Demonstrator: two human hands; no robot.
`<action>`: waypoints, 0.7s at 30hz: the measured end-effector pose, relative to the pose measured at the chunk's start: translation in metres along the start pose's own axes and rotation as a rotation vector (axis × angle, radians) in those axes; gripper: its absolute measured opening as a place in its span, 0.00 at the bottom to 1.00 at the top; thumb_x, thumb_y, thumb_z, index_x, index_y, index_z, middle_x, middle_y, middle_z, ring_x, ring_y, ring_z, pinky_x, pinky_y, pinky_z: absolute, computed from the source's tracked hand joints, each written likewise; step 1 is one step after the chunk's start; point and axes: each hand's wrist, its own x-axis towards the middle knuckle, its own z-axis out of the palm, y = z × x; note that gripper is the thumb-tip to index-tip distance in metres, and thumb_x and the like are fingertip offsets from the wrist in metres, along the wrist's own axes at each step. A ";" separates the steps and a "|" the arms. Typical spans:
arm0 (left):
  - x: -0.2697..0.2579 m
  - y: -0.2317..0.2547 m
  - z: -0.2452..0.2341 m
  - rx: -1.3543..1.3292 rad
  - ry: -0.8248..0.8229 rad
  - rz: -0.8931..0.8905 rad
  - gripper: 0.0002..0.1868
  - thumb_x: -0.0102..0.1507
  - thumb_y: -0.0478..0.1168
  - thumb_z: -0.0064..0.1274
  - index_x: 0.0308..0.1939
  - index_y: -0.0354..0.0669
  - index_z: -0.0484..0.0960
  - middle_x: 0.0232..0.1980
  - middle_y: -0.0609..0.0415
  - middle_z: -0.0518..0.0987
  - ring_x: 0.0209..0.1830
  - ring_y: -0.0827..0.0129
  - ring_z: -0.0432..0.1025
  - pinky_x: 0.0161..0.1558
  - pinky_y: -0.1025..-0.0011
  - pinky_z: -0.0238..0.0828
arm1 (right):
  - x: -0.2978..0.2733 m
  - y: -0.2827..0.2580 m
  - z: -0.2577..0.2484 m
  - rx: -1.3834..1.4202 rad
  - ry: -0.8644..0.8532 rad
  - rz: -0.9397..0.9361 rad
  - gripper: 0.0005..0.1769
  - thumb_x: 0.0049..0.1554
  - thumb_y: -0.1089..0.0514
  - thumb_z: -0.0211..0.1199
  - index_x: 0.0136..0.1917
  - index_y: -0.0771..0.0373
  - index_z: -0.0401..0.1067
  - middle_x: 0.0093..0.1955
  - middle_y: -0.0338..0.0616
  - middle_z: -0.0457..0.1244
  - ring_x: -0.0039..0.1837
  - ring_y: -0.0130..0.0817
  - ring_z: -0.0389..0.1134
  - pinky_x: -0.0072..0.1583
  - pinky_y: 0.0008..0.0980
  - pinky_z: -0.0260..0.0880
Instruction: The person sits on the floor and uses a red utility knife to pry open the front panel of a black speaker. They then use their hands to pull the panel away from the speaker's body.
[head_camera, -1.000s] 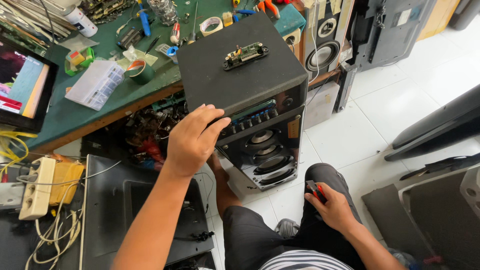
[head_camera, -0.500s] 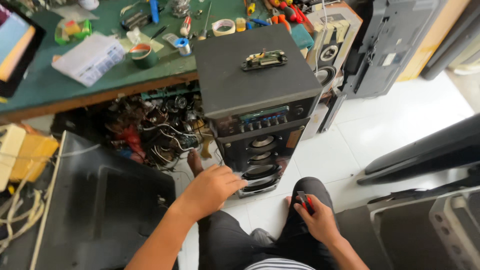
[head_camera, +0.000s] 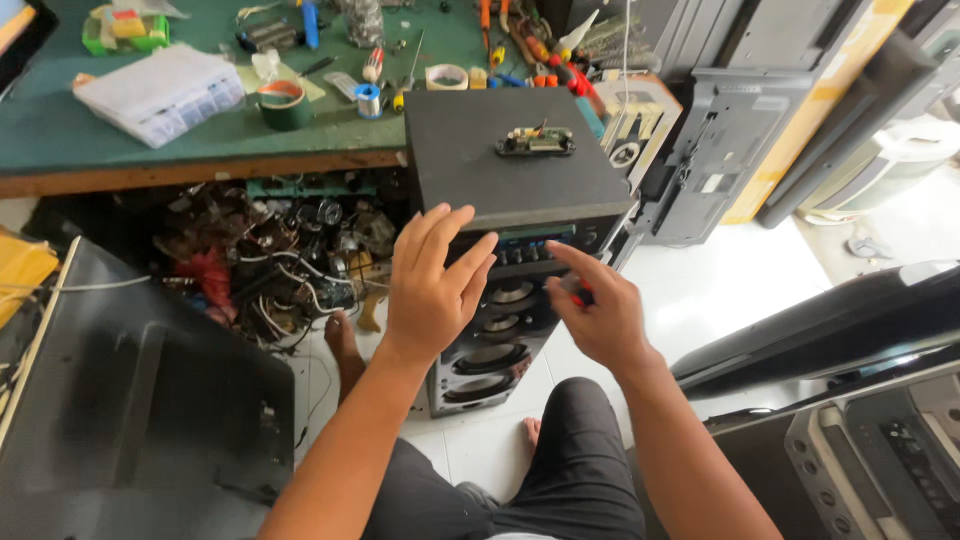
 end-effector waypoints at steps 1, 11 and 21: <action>0.001 -0.002 0.005 -0.005 0.008 0.007 0.09 0.69 0.41 0.63 0.52 0.48 0.91 0.63 0.45 0.82 0.66 0.46 0.75 0.65 0.45 0.71 | 0.006 -0.002 0.006 -0.007 0.008 -0.005 0.25 0.57 0.59 0.73 0.68 0.51 0.81 0.45 0.48 0.74 0.45 0.52 0.75 0.48 0.50 0.75; -0.016 0.000 0.036 0.089 0.220 -0.030 0.03 0.65 0.44 0.70 0.41 0.57 0.91 0.59 0.54 0.86 0.62 0.53 0.77 0.54 0.59 0.63 | 0.011 -0.006 0.033 0.003 0.176 0.119 0.20 0.56 0.58 0.72 0.61 0.42 0.85 0.36 0.37 0.70 0.36 0.44 0.72 0.43 0.42 0.75; -0.026 0.006 0.043 0.097 0.238 -0.140 0.07 0.62 0.42 0.71 0.33 0.51 0.88 0.54 0.49 0.86 0.60 0.42 0.77 0.58 0.52 0.68 | -0.007 0.026 0.034 0.507 0.290 0.415 0.15 0.59 0.68 0.72 0.60 0.68 0.82 0.29 0.40 0.65 0.28 0.24 0.61 0.36 0.25 0.65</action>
